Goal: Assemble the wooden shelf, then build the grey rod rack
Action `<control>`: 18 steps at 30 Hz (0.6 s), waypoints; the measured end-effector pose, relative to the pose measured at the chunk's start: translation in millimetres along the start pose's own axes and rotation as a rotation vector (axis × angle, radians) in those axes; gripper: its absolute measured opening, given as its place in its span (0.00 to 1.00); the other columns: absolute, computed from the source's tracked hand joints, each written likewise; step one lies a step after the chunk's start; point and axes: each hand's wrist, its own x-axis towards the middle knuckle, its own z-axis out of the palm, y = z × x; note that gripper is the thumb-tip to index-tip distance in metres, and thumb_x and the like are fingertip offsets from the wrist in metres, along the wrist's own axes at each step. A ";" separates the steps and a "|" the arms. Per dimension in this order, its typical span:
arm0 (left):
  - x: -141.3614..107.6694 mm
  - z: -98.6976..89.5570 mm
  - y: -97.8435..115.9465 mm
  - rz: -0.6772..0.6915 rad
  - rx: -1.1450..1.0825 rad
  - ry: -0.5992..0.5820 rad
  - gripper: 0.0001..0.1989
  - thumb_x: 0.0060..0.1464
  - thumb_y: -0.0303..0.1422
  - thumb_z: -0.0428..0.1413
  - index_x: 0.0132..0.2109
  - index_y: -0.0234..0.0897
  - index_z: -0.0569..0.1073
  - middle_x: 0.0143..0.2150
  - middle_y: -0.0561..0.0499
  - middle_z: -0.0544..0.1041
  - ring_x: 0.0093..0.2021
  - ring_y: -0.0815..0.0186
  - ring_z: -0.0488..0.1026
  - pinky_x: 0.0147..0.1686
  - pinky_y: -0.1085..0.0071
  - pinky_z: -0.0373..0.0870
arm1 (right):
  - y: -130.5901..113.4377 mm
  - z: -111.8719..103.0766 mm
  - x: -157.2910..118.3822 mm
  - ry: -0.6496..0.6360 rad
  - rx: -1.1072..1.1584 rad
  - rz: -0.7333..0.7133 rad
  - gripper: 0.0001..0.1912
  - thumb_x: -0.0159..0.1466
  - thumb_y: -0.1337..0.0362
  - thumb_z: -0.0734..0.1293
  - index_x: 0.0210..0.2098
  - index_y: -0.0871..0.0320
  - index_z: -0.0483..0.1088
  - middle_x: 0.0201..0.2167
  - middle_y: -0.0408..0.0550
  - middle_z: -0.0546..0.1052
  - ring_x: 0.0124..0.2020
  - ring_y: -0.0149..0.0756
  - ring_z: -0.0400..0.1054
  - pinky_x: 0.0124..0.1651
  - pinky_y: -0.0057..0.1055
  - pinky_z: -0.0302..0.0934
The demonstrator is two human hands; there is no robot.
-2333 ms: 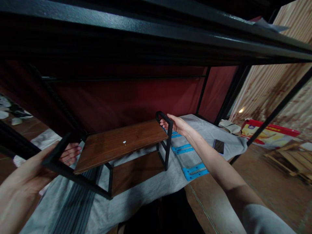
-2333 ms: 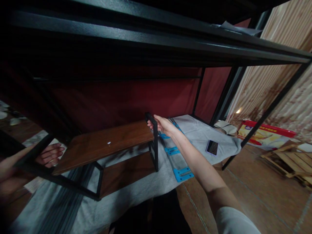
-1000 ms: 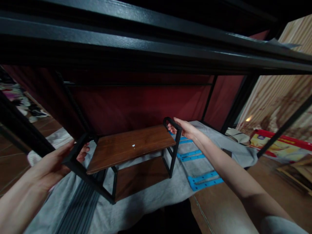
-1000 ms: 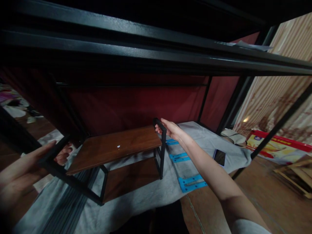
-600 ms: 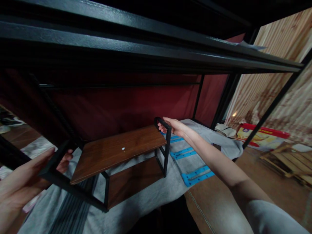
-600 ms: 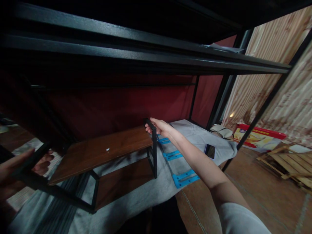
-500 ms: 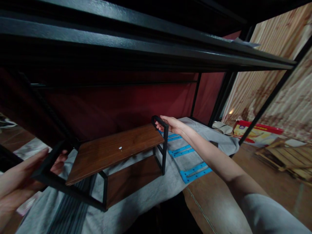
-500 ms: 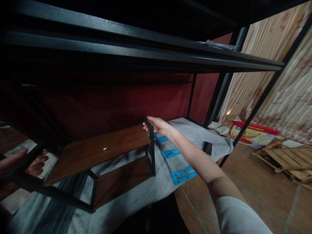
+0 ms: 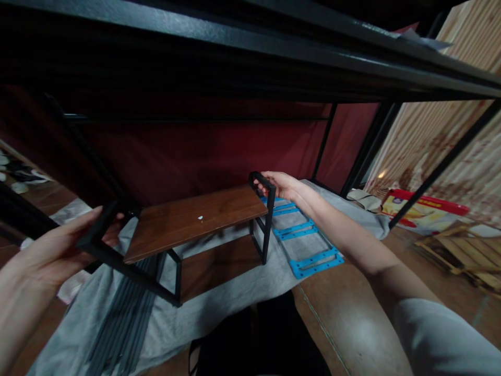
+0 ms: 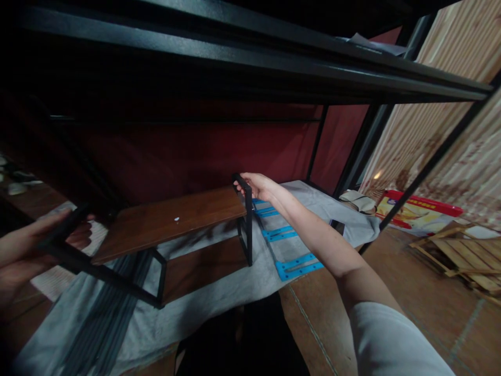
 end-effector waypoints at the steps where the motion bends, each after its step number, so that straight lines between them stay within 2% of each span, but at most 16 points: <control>1: -2.1 1.3 1.2 0.012 0.023 -0.017 0.10 0.61 0.26 0.50 0.43 0.33 0.75 0.32 0.50 0.79 0.23 0.68 0.74 0.21 0.71 0.77 | -1.2 0.6 -0.1 0.009 -0.006 0.004 0.16 0.70 0.63 0.57 0.33 0.63 0.72 0.20 0.46 0.73 0.19 0.28 0.65 0.22 0.22 0.62; 6: -14.9 13.6 9.4 -0.022 0.086 0.043 0.10 0.60 0.25 0.50 0.45 0.33 0.75 0.28 0.53 0.77 0.23 0.70 0.72 0.19 0.75 0.72 | -9.0 6.1 -1.4 0.127 -0.081 0.009 0.14 0.68 0.66 0.58 0.33 0.63 0.72 0.19 0.45 0.74 0.19 0.28 0.65 0.22 0.22 0.61; 10: -13.8 18.0 12.8 0.010 0.086 0.137 0.13 0.59 0.24 0.53 0.50 0.33 0.74 0.29 0.54 0.77 0.25 0.72 0.70 0.23 0.78 0.69 | -14.7 13.6 -5.6 0.189 -0.145 0.035 0.13 0.68 0.68 0.58 0.31 0.63 0.71 0.18 0.44 0.73 0.18 0.26 0.65 0.22 0.20 0.60; 14: -4.1 10.4 13.0 0.021 0.111 0.088 0.14 0.59 0.27 0.55 0.51 0.32 0.74 0.32 0.53 0.78 0.29 0.72 0.69 0.27 0.77 0.67 | -16.9 20.0 -11.6 0.224 -0.186 0.038 0.12 0.67 0.69 0.58 0.31 0.63 0.70 0.16 0.43 0.73 0.17 0.26 0.64 0.21 0.20 0.59; 18: -11.1 11.1 18.1 0.029 0.177 0.062 0.14 0.59 0.29 0.55 0.51 0.30 0.73 0.37 0.51 0.79 0.32 0.72 0.69 0.31 0.77 0.65 | -22.0 21.8 -18.5 0.220 -0.172 0.032 0.11 0.67 0.71 0.57 0.32 0.63 0.70 0.15 0.42 0.72 0.16 0.25 0.63 0.21 0.19 0.59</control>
